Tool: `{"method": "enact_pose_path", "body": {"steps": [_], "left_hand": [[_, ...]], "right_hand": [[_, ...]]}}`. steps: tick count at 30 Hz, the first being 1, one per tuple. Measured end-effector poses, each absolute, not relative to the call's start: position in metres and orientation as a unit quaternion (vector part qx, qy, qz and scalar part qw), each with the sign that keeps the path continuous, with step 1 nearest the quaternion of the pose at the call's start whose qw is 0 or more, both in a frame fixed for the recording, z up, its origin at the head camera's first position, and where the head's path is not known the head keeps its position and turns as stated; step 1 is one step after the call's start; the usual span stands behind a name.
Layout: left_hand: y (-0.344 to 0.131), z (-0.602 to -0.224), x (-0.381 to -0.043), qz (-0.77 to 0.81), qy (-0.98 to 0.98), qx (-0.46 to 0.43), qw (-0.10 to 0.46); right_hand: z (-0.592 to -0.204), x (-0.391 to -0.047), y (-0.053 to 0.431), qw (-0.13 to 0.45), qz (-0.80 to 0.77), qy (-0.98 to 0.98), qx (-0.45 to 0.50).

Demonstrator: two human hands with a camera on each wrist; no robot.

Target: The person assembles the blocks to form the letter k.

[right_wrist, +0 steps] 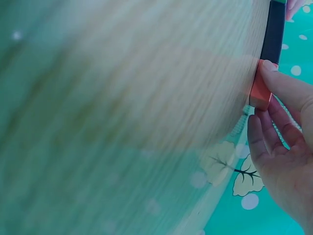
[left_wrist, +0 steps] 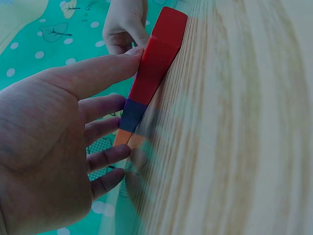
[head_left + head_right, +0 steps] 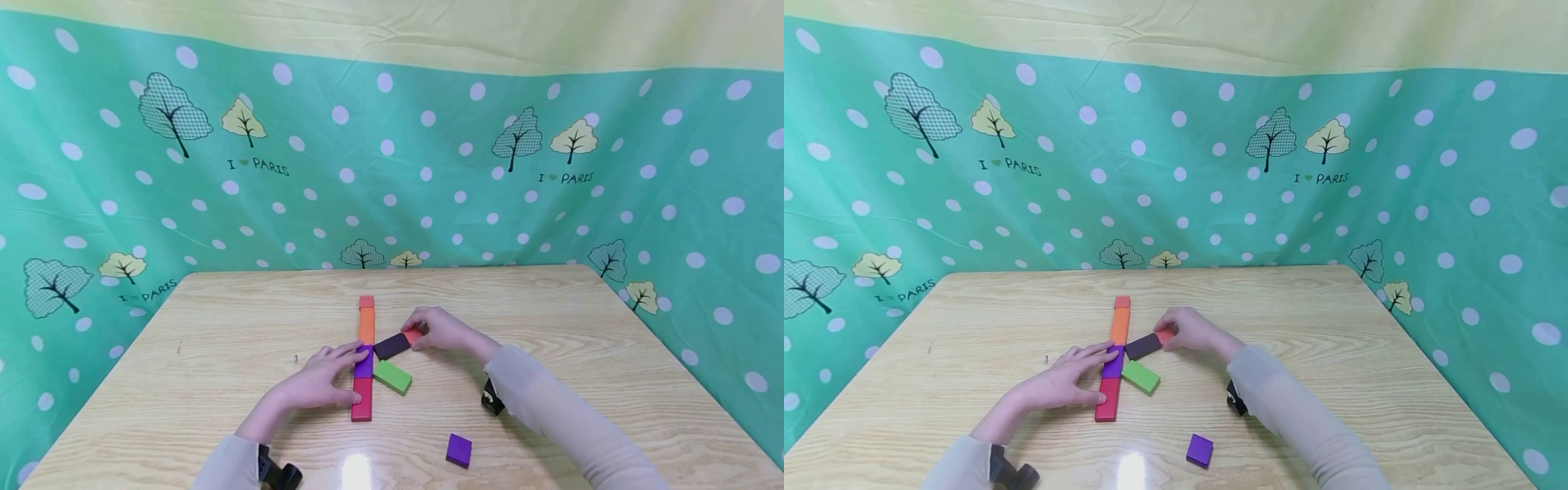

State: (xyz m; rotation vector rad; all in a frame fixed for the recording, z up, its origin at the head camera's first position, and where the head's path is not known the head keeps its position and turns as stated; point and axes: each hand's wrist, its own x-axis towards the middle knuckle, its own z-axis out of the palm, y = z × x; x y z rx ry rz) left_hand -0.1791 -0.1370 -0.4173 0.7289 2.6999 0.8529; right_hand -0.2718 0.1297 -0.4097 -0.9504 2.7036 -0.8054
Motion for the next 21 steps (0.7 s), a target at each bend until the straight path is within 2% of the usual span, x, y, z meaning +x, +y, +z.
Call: {"method": "enact_pose_path", "body": {"steps": [21], "left_hand": [[-0.1381,-0.4172,-0.1784,0.29,0.918,0.248,0.107]], "right_hand": [[-0.4086,-0.2704,0.1312,0.077,-0.277,0.894,-0.343]]}}
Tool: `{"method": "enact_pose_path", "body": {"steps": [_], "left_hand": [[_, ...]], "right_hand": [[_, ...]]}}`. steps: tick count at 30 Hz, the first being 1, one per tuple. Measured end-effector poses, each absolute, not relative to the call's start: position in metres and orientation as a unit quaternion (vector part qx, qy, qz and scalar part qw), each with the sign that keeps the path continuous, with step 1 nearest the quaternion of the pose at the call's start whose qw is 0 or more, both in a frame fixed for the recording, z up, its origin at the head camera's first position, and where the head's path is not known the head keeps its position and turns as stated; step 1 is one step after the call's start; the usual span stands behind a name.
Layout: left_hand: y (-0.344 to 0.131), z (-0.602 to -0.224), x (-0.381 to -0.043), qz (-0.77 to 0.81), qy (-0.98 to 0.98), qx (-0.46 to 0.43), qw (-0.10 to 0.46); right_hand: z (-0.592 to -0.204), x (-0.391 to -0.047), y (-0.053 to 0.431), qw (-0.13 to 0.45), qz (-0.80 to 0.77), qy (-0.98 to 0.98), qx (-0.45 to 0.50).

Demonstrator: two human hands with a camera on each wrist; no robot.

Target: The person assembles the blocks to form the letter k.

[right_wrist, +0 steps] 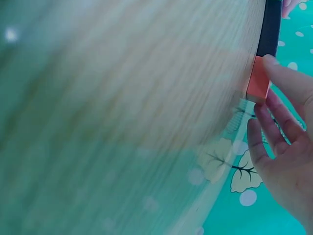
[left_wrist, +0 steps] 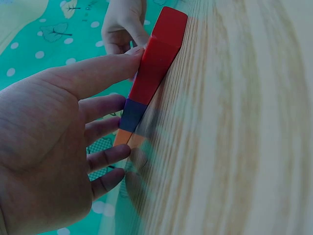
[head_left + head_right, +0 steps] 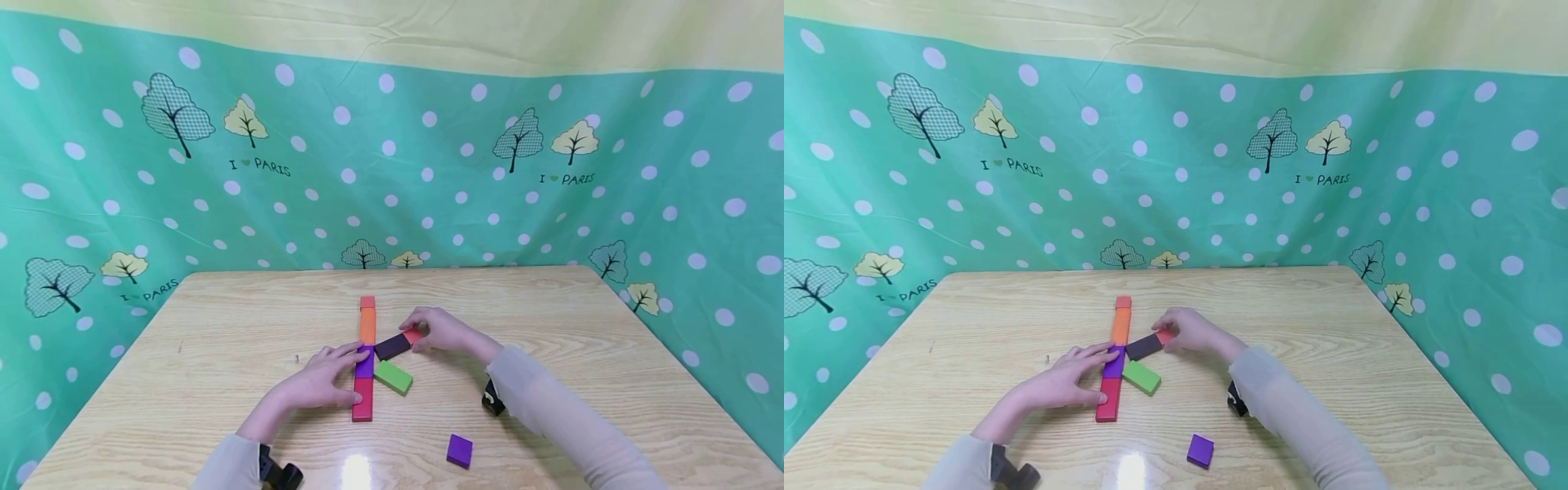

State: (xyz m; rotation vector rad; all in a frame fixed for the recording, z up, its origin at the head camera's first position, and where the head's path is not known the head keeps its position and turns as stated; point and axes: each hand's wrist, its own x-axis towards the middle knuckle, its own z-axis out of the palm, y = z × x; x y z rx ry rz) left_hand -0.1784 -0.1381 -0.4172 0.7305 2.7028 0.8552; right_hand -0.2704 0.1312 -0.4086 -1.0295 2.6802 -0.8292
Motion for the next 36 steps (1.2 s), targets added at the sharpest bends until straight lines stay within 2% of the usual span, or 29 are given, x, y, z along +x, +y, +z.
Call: {"method": "enact_pose_path", "body": {"steps": [21,36], "left_hand": [[-0.138,-0.418,-0.178,0.292,0.918,0.243,0.112],[-0.137,-0.418,-0.178,0.295,0.918,0.239,0.114]], "right_hand": [[-0.395,-0.232,0.173,0.027,-0.272,0.912,-0.308],[-0.399,-0.186,0.184,0.099,-0.298,0.895,-0.316]]}}
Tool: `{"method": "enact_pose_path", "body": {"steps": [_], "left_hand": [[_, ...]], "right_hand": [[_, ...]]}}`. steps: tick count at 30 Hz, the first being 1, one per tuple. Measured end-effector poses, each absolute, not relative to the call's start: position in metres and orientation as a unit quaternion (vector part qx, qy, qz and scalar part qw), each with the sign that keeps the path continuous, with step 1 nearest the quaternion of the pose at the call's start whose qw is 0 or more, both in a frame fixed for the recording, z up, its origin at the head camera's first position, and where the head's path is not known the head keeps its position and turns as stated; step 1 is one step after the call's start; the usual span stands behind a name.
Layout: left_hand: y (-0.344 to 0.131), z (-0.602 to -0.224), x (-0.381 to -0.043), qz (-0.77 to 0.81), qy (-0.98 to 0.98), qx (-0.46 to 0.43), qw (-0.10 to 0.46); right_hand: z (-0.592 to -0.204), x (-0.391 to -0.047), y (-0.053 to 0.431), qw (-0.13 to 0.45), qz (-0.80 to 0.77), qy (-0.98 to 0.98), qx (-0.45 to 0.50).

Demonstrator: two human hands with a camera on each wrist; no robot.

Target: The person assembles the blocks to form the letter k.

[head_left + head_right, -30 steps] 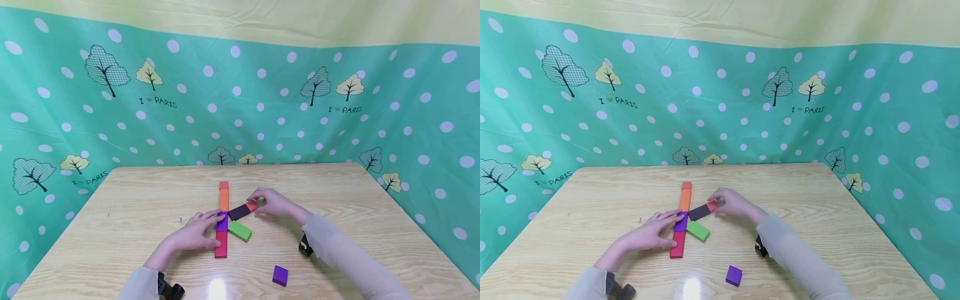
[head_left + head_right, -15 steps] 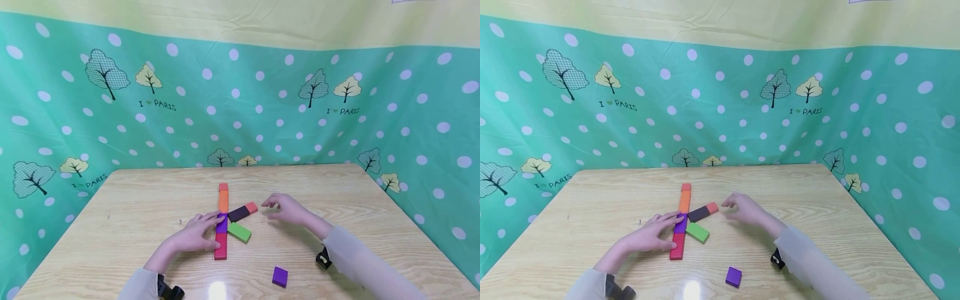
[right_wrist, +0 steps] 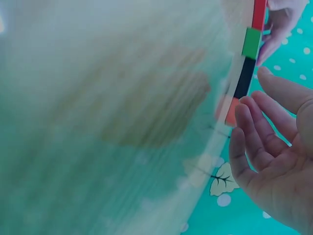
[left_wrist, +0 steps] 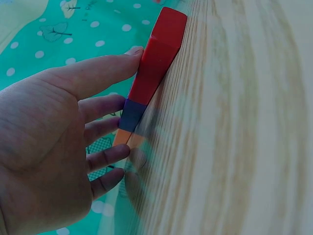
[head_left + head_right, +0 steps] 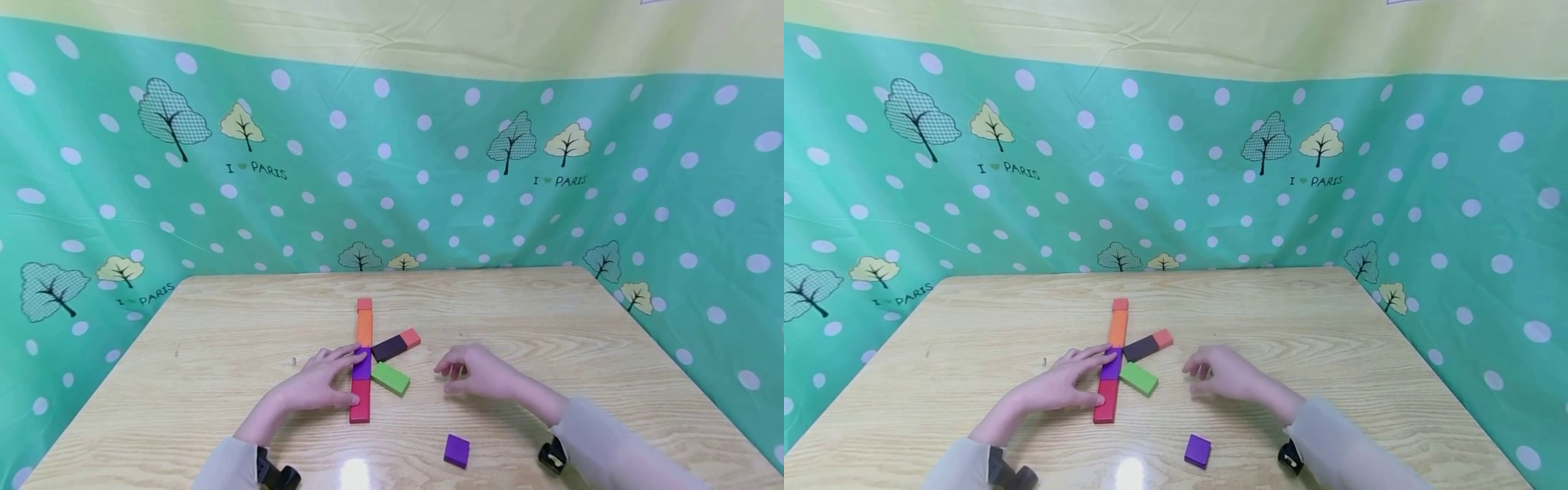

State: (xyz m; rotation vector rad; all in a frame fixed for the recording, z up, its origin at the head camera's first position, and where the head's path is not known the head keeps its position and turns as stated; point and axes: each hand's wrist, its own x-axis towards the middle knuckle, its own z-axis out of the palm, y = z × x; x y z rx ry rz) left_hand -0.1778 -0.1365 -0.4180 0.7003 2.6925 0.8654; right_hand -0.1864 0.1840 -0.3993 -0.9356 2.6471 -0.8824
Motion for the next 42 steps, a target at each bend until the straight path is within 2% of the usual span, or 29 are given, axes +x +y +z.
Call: {"method": "enact_pose_path", "body": {"steps": [19,42], "left_hand": [[-0.137,-0.417,-0.178,0.298,0.917,0.238,0.116],[-0.137,-0.417,-0.178,0.295,0.918,0.236,0.118]], "right_hand": [[-0.401,-0.145,0.187,0.194,-0.357,0.844,-0.35],[-0.398,-0.125,0.184,0.176,-0.308,0.854,-0.379]]}}
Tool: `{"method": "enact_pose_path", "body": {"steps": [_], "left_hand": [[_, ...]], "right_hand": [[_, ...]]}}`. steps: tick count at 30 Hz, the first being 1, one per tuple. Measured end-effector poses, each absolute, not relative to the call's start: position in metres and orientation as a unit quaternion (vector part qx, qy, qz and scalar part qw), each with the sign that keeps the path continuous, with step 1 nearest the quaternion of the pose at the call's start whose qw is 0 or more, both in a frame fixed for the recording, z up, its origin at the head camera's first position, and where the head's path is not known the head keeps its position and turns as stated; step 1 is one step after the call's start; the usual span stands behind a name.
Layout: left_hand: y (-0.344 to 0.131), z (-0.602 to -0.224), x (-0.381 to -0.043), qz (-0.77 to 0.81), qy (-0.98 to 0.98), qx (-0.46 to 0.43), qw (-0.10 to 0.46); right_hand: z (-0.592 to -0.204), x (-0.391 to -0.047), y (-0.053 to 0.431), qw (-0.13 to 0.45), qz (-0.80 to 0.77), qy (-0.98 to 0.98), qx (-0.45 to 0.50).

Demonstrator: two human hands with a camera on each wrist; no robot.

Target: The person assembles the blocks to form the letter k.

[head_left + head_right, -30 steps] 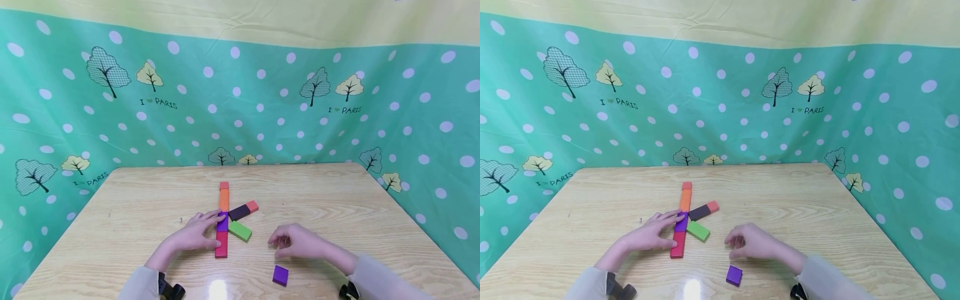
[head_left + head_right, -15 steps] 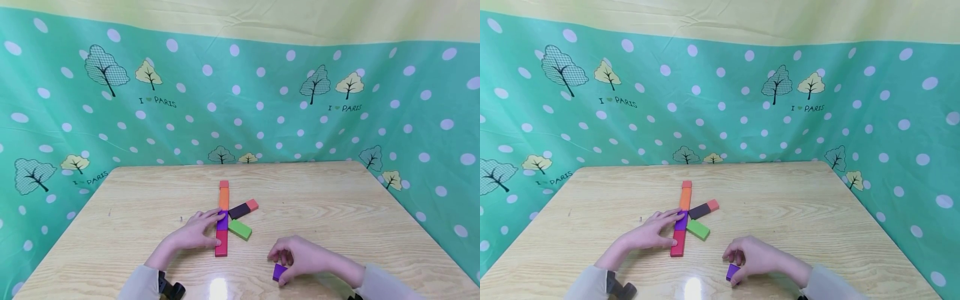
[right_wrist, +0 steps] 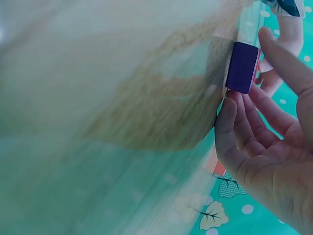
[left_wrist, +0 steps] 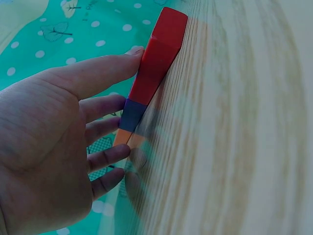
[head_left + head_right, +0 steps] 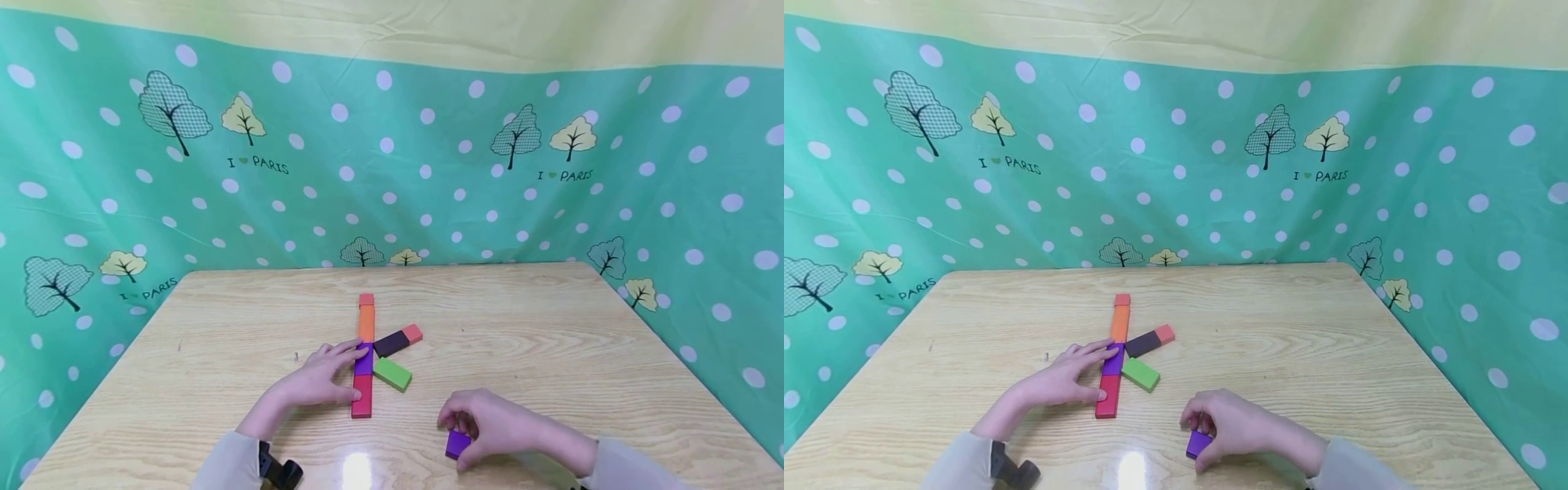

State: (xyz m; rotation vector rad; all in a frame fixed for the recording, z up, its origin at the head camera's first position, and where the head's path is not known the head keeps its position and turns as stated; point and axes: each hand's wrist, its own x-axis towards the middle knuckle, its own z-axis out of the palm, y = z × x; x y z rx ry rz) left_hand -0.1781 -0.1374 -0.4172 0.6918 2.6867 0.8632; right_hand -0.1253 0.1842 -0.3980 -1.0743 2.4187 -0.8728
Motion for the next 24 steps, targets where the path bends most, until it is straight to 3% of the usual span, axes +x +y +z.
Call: {"method": "enact_pose_path", "body": {"steps": [11,24], "left_hand": [[-0.138,-0.417,-0.179,0.3,0.914,0.246,0.118],[-0.137,-0.416,-0.178,0.298,0.916,0.239,0.12]], "right_hand": [[-0.398,-0.131,0.178,0.199,-0.325,0.859,-0.341],[-0.398,-0.142,0.165,0.169,-0.325,0.877,-0.309]]}}
